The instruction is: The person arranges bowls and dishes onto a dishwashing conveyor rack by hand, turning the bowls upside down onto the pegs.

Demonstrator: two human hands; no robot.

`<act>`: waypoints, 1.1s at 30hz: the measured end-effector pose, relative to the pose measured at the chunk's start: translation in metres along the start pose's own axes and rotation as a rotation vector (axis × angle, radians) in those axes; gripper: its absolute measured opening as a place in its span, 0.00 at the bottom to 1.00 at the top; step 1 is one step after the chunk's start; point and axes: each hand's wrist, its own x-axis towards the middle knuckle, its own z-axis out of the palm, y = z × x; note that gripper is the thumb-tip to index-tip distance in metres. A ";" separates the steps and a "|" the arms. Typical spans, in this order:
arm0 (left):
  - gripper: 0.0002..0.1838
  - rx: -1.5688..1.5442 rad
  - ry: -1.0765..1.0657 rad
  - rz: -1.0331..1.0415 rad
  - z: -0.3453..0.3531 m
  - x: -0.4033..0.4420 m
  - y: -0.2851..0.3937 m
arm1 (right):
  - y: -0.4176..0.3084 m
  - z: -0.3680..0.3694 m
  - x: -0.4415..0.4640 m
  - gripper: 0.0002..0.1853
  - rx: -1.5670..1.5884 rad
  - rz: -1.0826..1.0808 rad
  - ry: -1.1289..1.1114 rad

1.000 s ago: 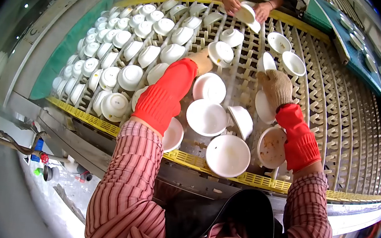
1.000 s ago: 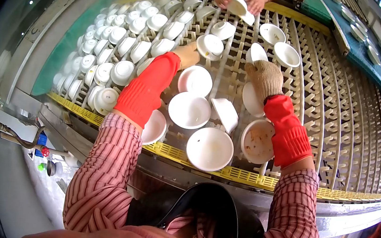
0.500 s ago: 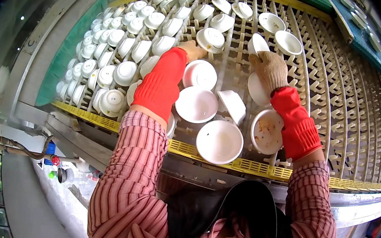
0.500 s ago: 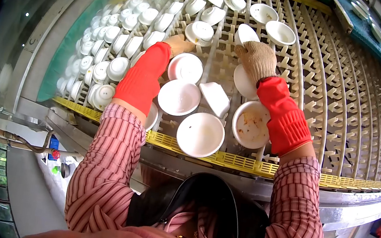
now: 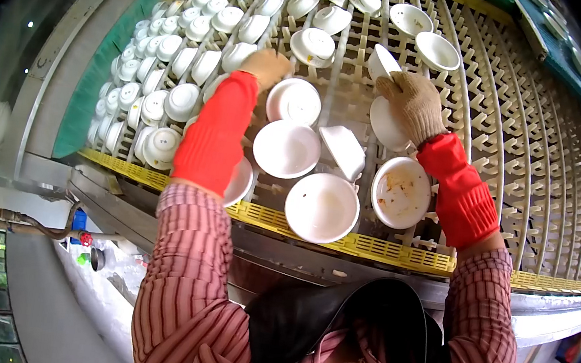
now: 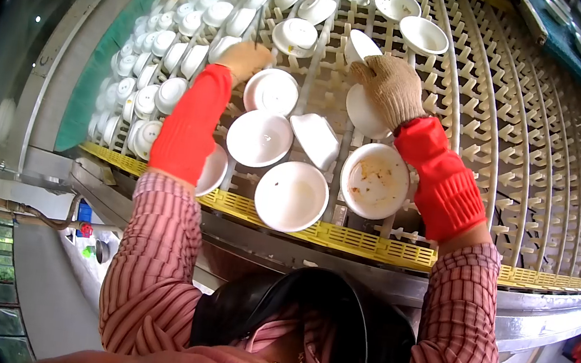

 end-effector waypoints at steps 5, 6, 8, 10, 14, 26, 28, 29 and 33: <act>0.18 -0.982 0.308 -0.385 -0.067 -0.124 0.052 | 0.007 -0.018 0.009 0.25 0.978 0.165 -0.042; 0.18 -1.063 0.312 -0.353 -0.073 -0.140 0.053 | -0.004 -0.029 0.015 0.25 0.912 0.059 -0.072; 0.17 -1.229 0.324 -0.289 -0.079 -0.171 0.060 | -0.043 -0.039 0.026 0.27 1.140 0.063 -0.114; 0.17 -1.242 0.275 -0.277 -0.069 -0.195 0.077 | -0.094 -0.027 0.042 0.30 1.510 0.174 -0.167; 0.19 -1.231 0.219 -0.272 -0.049 -0.234 0.095 | -0.104 0.018 0.073 0.26 0.549 -0.282 -0.340; 0.30 -0.892 0.562 -0.188 -0.052 -0.281 0.066 | -0.026 -0.059 -0.103 0.54 0.084 -0.785 -0.261; 0.31 -0.776 0.421 -0.161 -0.057 -0.292 0.064 | -0.033 -0.075 -0.117 0.56 -0.065 -0.821 -0.277; 0.31 -0.624 0.235 -0.168 -0.063 -0.296 0.071 | -0.037 -0.084 -0.121 0.56 -0.142 -0.835 -0.280; 0.28 0.022 0.000 -0.141 -0.029 -0.297 0.084 | -0.021 -0.089 -0.134 0.53 -0.298 -0.818 -0.449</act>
